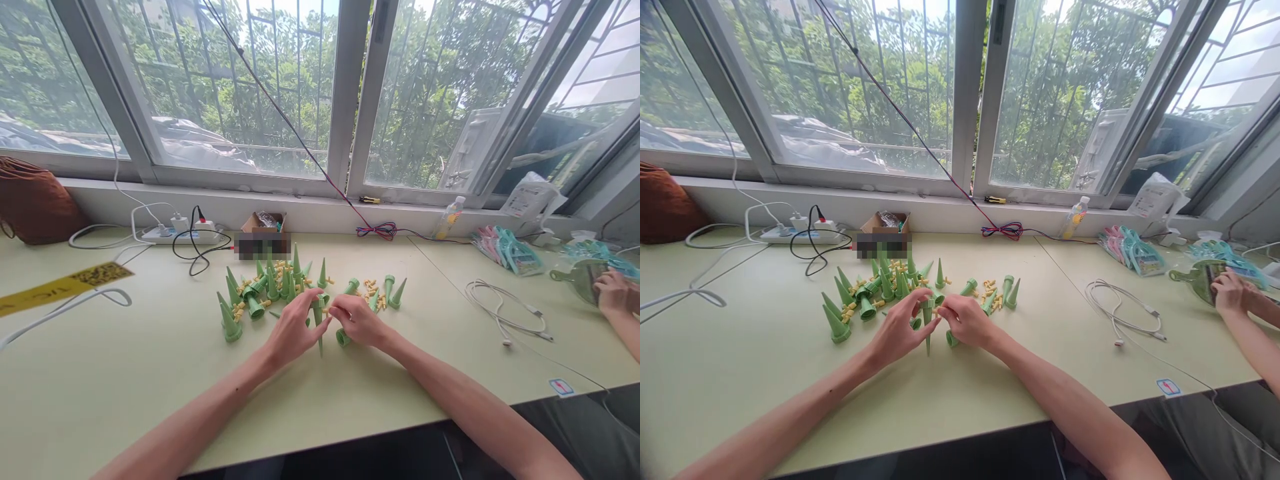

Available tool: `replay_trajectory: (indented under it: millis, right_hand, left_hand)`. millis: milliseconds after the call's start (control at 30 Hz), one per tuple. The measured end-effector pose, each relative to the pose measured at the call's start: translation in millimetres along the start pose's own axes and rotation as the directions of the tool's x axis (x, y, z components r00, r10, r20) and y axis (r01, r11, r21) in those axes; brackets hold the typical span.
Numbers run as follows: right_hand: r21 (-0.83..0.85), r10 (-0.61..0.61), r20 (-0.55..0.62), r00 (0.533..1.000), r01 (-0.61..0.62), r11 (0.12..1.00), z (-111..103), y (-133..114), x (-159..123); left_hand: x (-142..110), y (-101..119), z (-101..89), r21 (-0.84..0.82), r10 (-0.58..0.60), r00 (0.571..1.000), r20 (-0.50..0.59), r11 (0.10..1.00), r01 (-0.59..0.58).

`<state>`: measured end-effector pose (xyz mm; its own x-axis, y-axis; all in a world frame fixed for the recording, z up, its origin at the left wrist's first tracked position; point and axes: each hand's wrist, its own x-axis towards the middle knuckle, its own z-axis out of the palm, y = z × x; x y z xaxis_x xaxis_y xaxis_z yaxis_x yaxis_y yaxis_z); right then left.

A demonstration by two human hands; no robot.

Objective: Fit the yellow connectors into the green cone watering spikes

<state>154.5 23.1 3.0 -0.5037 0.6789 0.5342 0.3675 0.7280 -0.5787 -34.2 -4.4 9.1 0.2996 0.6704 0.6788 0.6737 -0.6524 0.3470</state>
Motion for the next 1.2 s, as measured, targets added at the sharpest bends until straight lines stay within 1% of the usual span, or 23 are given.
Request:
replay_trajectory:
  millis: [167, 333, 467, 600, 1000, 1067, 1200]
  right_hand:
    - [-0.02, -0.045, -0.039, 0.998, 0.044, 0.999, -0.3, -2.1, 0.7]
    - [-0.024, -0.119, -0.109, 0.987, 0.117, 0.993, 0.3, -5.5, -0.2]
    - [-0.027, -0.168, -0.135, 0.977, 0.165, 0.986, 0.9, -8.1, -1.8]
    - [-0.031, -0.198, -0.145, 0.969, 0.196, 0.98, 0.4, -10.7, -2.0]
    - [0.0, -0.199, -0.152, 0.968, 0.201, 0.98, -0.5, -15.0, -1.7]
    - [-0.01, -0.17, -0.139, 0.976, 0.17, 0.985, -1.1, -15.6, -1.7]
    - [-0.033, -0.123, -0.115, 0.986, 0.12, 0.992, -1.6, -16.1, -2.2]
  left_hand:
    - [0.4, -3.1, -0.5, -0.024, 0.036, 0.998, -0.05, 0.999, -0.038]
    - [2.9, -1.4, -5.7, -0.037, 0.16, 0.975, -0.153, 0.985, -0.168]
    - [5.5, 3.3, -11.6, -0.051, 0.234, 0.952, -0.197, 0.967, -0.249]
    - [6.4, 5.5, -14.3, -0.053, 0.284, 0.936, -0.21, 0.952, -0.301]
    - [8.4, 11.6, -15.6, 0.035, 0.412, 0.884, -0.22, 0.909, -0.415]
    - [7.9, 12.1, -15.5, 0.049, 0.417, 0.884, -0.21, 0.908, -0.416]
    - [6.3, 12.6, -14.7, 0.055, 0.388, 0.904, -0.182, 0.922, -0.384]
